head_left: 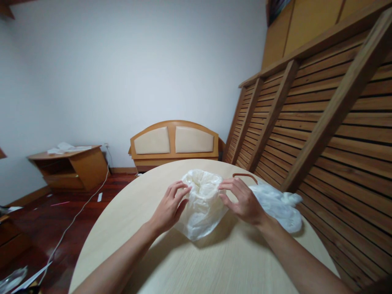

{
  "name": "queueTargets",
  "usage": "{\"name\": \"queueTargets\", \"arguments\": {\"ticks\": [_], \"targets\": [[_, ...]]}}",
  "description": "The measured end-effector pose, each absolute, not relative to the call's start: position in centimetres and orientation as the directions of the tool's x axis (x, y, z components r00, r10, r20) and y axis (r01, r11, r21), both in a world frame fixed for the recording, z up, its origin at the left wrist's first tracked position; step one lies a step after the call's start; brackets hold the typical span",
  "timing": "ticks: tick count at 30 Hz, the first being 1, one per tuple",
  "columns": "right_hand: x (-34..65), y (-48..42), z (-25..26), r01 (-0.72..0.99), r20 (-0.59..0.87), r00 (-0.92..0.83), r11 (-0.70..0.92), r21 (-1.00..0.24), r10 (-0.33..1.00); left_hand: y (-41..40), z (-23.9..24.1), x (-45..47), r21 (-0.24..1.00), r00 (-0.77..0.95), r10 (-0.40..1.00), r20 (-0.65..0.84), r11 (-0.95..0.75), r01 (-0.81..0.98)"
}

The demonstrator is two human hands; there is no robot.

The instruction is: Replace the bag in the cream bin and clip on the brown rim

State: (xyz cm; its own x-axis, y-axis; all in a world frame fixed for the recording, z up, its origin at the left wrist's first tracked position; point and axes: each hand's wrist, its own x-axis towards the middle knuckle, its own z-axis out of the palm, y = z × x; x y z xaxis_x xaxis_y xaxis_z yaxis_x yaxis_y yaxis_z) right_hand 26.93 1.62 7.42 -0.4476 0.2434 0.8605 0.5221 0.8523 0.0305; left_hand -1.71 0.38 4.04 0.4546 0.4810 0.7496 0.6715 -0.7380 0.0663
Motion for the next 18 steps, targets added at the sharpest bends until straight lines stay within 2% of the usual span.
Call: {"name": "queueTargets", "arguments": {"ticks": [7, 12, 18], "targets": [[23.9, -0.8, 7.6, 0.453, 0.797, -0.503, 0.887, -0.089, 0.336, -0.6, 4.3, -0.9, -0.007, 0.446, 0.391, 0.805, -0.746, 0.666], [23.8, -0.2, 7.1, 0.463, 0.845, -0.375, 0.867, -0.184, 0.38, -0.9, 4.5, -0.6, -0.016, 0.432, 0.359, 0.827, -0.753, 0.658], [24.1, 0.6, 6.5, 0.491, 0.863, -0.317, 0.846, -0.205, 0.394, -0.9, 4.8, -0.8, -0.003, 0.385, 0.319, 0.866, -0.766, 0.642]]}}
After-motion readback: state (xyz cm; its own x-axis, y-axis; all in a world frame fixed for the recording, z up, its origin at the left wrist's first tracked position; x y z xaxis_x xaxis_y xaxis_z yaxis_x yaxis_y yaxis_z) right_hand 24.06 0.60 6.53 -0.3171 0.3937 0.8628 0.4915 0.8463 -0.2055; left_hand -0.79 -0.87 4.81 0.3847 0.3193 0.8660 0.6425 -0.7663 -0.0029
